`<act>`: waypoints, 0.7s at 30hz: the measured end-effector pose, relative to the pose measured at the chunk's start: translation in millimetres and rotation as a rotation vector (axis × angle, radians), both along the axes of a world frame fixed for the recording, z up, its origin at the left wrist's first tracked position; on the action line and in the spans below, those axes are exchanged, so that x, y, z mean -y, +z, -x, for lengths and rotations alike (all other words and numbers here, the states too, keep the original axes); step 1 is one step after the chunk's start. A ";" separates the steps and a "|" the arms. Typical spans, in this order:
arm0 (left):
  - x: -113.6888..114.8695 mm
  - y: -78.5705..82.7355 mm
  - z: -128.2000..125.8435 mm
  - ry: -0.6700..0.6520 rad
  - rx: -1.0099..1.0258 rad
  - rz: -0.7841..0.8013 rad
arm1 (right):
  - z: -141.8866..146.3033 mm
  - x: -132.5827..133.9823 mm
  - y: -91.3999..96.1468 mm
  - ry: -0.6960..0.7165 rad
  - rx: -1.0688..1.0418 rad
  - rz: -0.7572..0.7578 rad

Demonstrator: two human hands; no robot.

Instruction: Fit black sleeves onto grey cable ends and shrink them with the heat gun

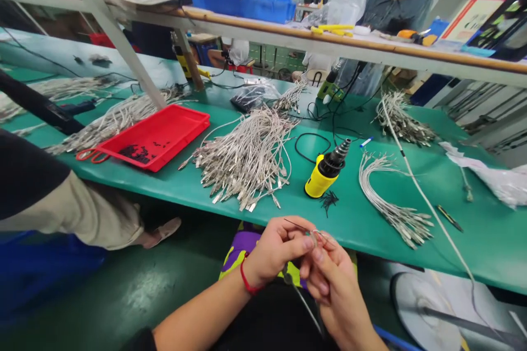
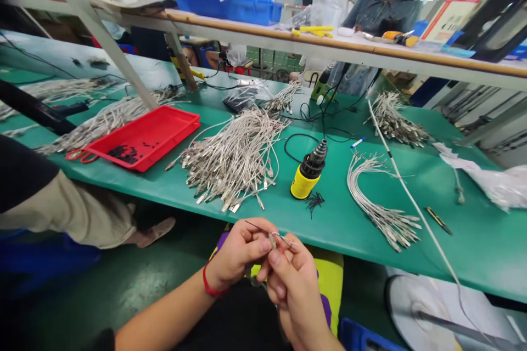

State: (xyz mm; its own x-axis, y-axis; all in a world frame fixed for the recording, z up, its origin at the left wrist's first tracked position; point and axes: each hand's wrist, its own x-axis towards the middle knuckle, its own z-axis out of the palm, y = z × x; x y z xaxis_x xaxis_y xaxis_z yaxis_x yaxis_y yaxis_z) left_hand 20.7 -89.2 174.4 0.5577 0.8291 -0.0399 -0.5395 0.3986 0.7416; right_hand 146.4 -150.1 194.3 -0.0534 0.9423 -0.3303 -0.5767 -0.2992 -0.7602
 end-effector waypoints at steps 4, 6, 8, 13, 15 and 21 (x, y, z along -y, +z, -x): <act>27.8 -13.2 7.2 -0.007 0.014 0.146 | 1.6 32.3 -22.7 0.090 -0.109 0.086; 42.3 -20.3 10.0 -0.059 0.059 0.197 | 4.1 48.7 -30.9 0.101 -0.159 0.071; 56.7 -26.6 12.6 -0.096 0.128 0.244 | 8.5 63.0 -35.8 0.131 -0.242 0.055; 87.1 -34.2 21.0 -0.100 0.229 0.281 | 20.5 88.8 -38.1 0.213 -0.397 0.042; 95.0 -34.2 25.6 -0.137 0.220 0.241 | 23.1 97.2 -37.7 0.225 -0.411 0.036; 110.0 -24.5 41.4 -0.195 0.186 0.119 | 30.5 116.3 -39.1 0.322 -0.499 0.008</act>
State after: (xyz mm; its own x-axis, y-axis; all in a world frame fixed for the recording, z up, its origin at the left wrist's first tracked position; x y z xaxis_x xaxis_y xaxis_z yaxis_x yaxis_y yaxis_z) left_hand -20.6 -199.2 149.9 0.7128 0.7013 -0.0125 -0.5667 0.5863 0.5789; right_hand 115.9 -266.4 155.2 -0.4869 0.8506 -0.1985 -0.7431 -0.5228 -0.4176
